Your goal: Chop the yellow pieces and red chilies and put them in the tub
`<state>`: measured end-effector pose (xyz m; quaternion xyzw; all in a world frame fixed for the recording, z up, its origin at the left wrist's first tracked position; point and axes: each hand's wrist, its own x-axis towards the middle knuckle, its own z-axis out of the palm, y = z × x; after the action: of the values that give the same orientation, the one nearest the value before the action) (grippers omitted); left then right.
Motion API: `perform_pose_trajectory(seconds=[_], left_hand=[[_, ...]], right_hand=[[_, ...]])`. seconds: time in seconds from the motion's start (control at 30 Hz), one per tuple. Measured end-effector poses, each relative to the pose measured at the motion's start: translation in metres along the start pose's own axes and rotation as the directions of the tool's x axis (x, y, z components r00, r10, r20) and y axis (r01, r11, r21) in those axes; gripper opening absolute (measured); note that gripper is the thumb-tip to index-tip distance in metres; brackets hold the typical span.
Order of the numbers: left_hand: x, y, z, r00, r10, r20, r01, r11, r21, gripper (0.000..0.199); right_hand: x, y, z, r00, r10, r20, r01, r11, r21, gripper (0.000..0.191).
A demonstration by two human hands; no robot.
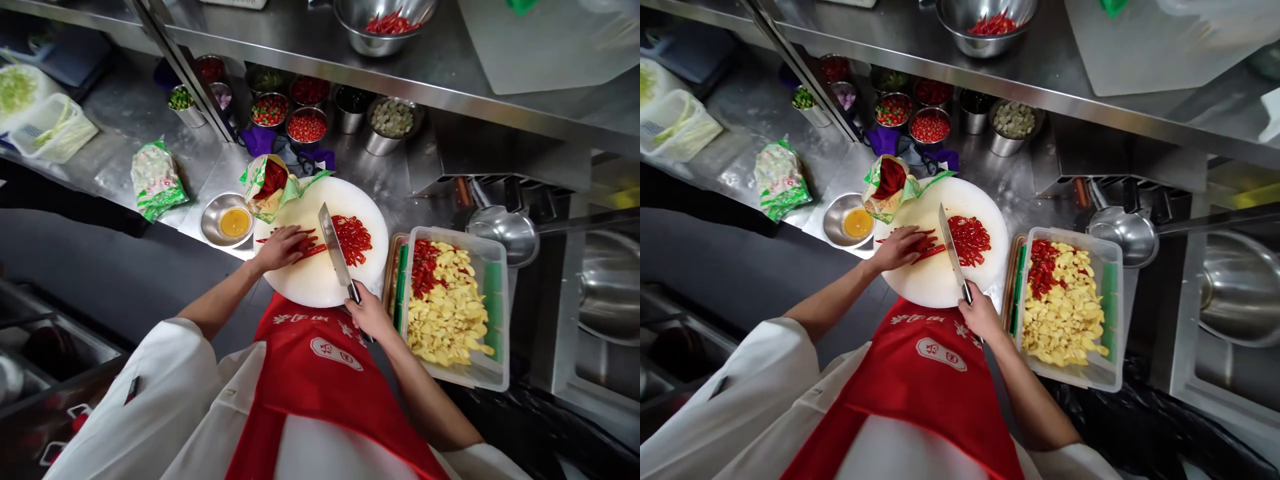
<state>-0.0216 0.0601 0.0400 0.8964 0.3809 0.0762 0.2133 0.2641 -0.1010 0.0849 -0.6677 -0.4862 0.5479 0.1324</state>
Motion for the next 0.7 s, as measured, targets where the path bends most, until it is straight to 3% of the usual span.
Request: perform_pose_trajectory(seconds=[0.1, 0.23, 0.47, 0.7], left_hand=[[-0.016, -0.025, -0.018, 0.999, -0.026, 0.033, 0.027, 0.999, -0.017, 0.057], [-0.025, -0.05, -0.024, 0.996, -0.015, 0.086, 0.012, 0.999, 0.036, 0.048], [-0.018, -0.052, -0.006, 0.998, -0.062, -0.029, 0.065, 0.994, 0.093, 0.041], [-0.018, -0.061, -0.006, 0.998, -0.015, -0.063, 0.023, 0.993, 0.118, 0.039]], right_hand=[[-0.007, -0.002, -0.003, 0.998, -0.056, -0.017, 0.052, 0.987, -0.15, 0.052], [-0.022, -0.005, 0.006, 0.998, -0.066, 0.01, 0.067, 0.987, -0.147, 0.049], [-0.035, -0.006, 0.033, 0.999, -0.027, -0.047, 0.024, 0.998, -0.062, 0.052], [-0.034, -0.025, 0.058, 0.99, -0.001, -0.142, -0.009, 0.998, -0.065, 0.053]])
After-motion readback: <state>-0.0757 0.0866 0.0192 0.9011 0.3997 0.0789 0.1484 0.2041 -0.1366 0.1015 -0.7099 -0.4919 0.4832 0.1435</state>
